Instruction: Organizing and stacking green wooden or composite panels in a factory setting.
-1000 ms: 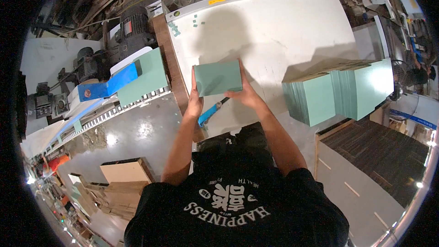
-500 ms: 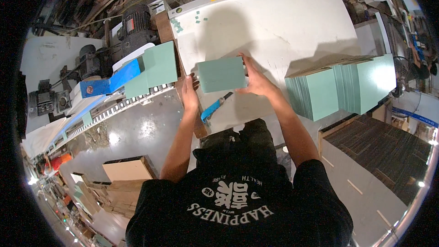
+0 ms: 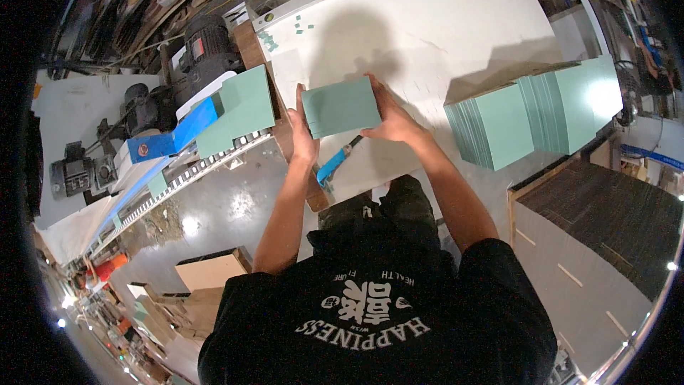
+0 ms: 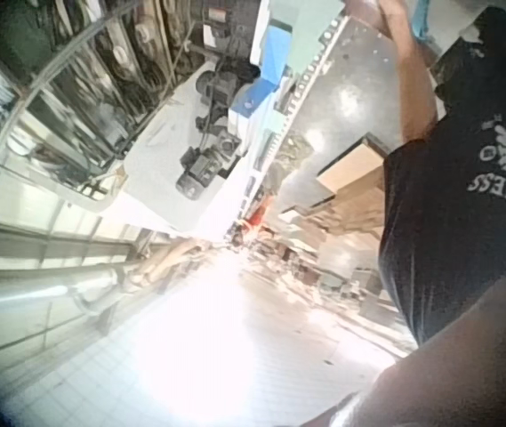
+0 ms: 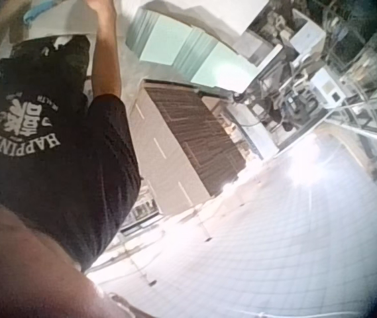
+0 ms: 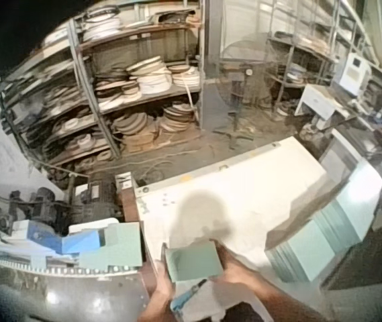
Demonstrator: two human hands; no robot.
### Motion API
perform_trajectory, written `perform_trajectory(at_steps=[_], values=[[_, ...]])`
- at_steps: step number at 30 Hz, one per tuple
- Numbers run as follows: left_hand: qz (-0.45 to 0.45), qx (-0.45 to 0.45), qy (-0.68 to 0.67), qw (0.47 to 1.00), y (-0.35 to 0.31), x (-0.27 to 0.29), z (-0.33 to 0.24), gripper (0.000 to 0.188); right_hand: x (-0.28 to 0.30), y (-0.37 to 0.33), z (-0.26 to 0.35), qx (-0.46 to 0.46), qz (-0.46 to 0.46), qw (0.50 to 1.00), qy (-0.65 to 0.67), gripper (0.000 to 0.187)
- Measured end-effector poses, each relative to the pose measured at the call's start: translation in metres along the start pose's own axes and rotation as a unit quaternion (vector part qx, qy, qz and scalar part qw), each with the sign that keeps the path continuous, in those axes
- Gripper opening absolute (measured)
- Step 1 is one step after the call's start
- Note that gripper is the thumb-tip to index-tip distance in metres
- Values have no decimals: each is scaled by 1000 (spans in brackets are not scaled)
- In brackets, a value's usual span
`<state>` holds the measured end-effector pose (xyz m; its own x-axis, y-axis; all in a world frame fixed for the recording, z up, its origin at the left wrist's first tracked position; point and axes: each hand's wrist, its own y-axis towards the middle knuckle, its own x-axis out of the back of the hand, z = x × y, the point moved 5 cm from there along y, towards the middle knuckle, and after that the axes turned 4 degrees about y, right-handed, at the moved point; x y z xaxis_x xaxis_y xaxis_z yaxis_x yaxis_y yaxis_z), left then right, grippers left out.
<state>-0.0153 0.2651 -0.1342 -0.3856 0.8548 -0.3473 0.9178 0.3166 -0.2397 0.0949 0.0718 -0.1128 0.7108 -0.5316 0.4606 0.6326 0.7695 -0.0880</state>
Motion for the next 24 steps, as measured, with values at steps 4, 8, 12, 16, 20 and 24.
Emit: perform_trajectory(at_steps=[4, 8, 12, 16, 20, 24], values=[[3, -3, 14, 1000, 1, 1, 4, 103, -10, 2, -23, -33, 13, 999, 36, 135], [-5, -5, 8, 1000, 1, 2, 9, 104, -24, 4, -37, -67, 3, 997, 47, 132], [-9, -11, -9, 1000, 0, 0, 11, 100, -22, 4, -35, -82, -30, 995, 46, 128], [-26, -25, 3, 999, 1, 1, 10, 95, -22, 7, -31, -65, -21, 998, 14, 125], [-30, -24, -14, 999, 0, -4, 6, 91, -25, 5, -40, -46, -31, 998, 14, 124], [-36, -32, -24, 999, 0, -4, 4, 89, -29, 9, -41, -39, -1, 999, -36, 127]])
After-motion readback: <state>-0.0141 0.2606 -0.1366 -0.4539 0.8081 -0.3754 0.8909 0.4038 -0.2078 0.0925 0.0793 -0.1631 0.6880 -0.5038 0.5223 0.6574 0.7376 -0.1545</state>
